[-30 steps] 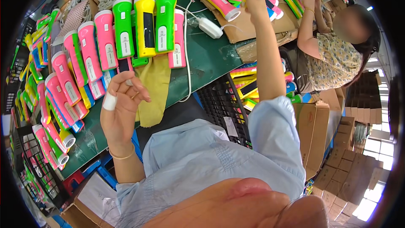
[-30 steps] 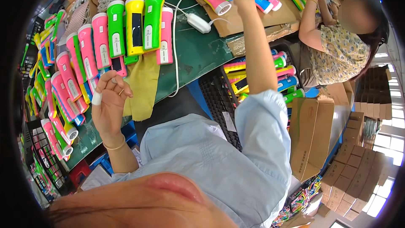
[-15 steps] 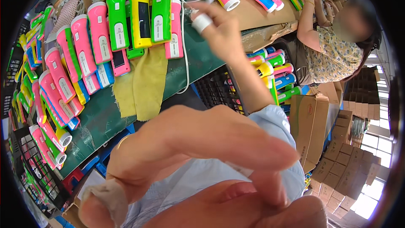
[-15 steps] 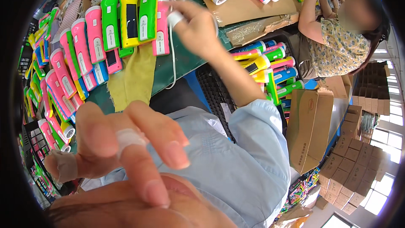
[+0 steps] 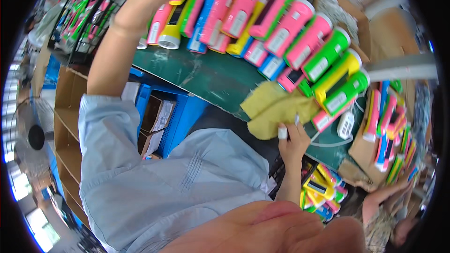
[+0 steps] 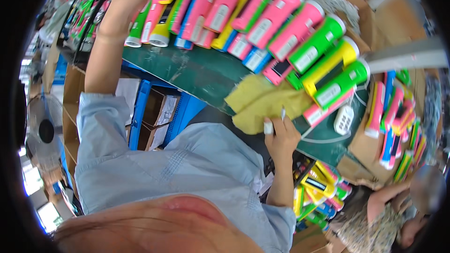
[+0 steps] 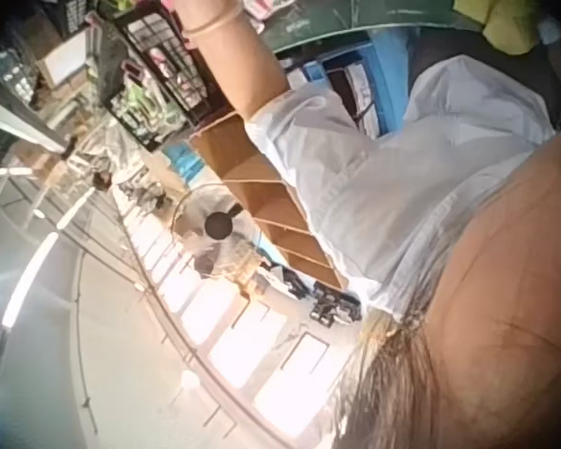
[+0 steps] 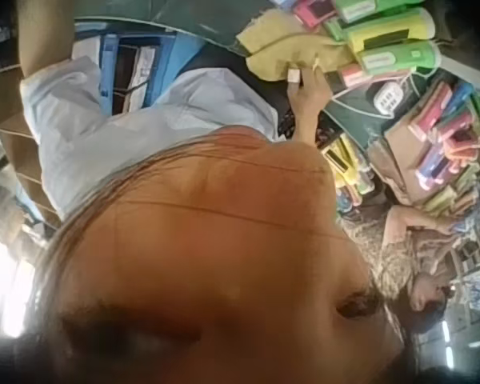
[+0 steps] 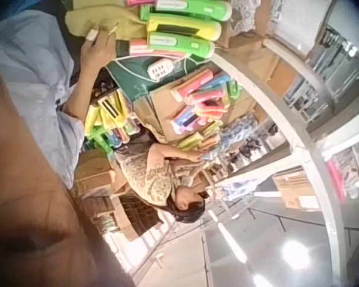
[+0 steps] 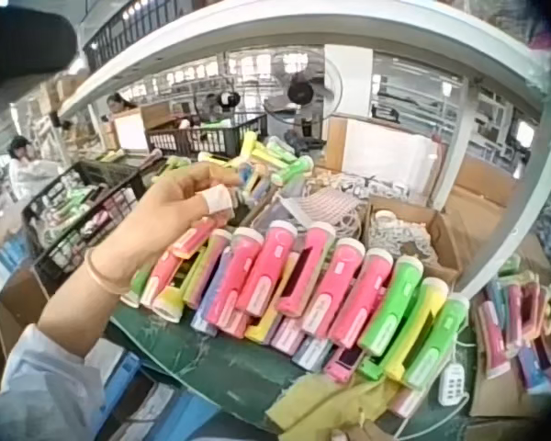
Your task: Inspecting, cleaning, and testing plastic flashlights on an assembly line.
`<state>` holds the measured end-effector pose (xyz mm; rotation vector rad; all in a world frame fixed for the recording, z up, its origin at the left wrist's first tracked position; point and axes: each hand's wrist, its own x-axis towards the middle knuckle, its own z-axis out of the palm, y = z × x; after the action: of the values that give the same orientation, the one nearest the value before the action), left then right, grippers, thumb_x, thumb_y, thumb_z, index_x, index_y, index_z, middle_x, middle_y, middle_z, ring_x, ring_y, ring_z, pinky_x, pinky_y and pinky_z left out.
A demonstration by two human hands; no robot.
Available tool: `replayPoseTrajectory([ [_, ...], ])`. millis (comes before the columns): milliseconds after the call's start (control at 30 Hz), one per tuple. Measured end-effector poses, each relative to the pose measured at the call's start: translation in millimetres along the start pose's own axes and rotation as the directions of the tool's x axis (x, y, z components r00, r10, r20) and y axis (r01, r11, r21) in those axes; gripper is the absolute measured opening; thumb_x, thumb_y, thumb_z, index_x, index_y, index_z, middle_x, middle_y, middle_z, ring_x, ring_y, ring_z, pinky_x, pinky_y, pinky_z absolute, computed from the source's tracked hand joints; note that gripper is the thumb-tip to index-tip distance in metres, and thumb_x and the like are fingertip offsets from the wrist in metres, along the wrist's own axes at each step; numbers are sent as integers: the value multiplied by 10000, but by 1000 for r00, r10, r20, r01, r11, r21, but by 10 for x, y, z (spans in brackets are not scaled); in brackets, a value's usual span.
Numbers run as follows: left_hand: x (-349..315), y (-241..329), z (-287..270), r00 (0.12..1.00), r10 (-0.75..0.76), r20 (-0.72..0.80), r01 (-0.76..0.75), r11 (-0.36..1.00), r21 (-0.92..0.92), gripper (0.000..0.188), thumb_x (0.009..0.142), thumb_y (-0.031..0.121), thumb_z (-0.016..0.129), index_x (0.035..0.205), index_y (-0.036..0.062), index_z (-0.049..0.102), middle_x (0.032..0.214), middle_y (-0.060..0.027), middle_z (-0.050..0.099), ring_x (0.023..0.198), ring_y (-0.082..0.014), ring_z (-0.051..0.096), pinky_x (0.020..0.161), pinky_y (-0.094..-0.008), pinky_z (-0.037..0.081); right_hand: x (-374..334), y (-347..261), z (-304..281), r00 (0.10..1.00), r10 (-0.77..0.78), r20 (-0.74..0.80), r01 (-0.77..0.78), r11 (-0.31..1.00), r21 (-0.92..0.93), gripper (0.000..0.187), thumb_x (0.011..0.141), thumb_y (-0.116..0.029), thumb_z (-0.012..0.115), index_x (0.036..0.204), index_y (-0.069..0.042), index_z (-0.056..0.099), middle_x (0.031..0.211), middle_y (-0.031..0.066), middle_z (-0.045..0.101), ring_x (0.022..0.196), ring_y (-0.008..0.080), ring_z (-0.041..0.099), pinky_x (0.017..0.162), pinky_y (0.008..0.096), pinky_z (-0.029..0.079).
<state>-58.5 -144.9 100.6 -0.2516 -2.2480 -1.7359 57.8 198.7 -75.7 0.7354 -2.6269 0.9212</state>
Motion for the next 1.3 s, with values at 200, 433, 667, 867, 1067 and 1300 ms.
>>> replayPoseTrajectory([
  [200,1151,-1375,-1379,889,-401,-221,434,584,686,234,812,163,537,778,-46,635,712,-135,631,581,-206,590,530,-315,458,-87,14,59,1000,-3,-24,0,993,-119,136,748,-161,667,734,-65,572,668,111,513,543,292,522,446,368,383],
  [433,1455,-1809,-1258,745,-660,-96,491,445,749,324,864,306,471,822,22,622,681,-115,618,553,-192,587,476,-303,447,-13,-9,89,999,43,-14,-45,990,-132,148,786,-180,634,726,-62,567,662,115,538,529,297,527,427,368,392],
  [667,1052,-1271,-1037,814,-529,-240,579,774,256,337,873,339,460,911,34,598,712,-104,622,575,-183,592,488,-294,463,1,-36,60,996,43,-74,-51,994,-100,128,774,-151,638,706,-58,582,609,109,523,499,288,508,423,355,378],
  [867,-300,-500,-217,893,-419,166,450,849,-278,566,886,513,343,1041,16,565,755,-90,612,492,-145,536,422,-241,422,136,46,-200,862,505,42,-414,654,633,448,875,-405,520,959,19,639,672,73,598,511,106,509,455,222,357],
  [1067,-1693,-424,1090,490,-267,830,544,838,-52,514,862,308,572,1244,11,400,873,-121,588,767,-148,573,701,-286,465,685,-316,-499,936,217,277,-344,733,587,583,647,-293,734,1124,-22,536,978,99,595,880,175,558,783,279,428],
  [1300,-1845,-640,1309,659,-11,752,541,702,-463,543,954,400,359,1325,4,340,1264,-136,473,1173,-215,449,993,-341,352,347,-117,-1073,935,349,-68,-275,829,488,178,742,-158,547,873,-45,590,759,34,542,705,101,508,620,204,396],
])
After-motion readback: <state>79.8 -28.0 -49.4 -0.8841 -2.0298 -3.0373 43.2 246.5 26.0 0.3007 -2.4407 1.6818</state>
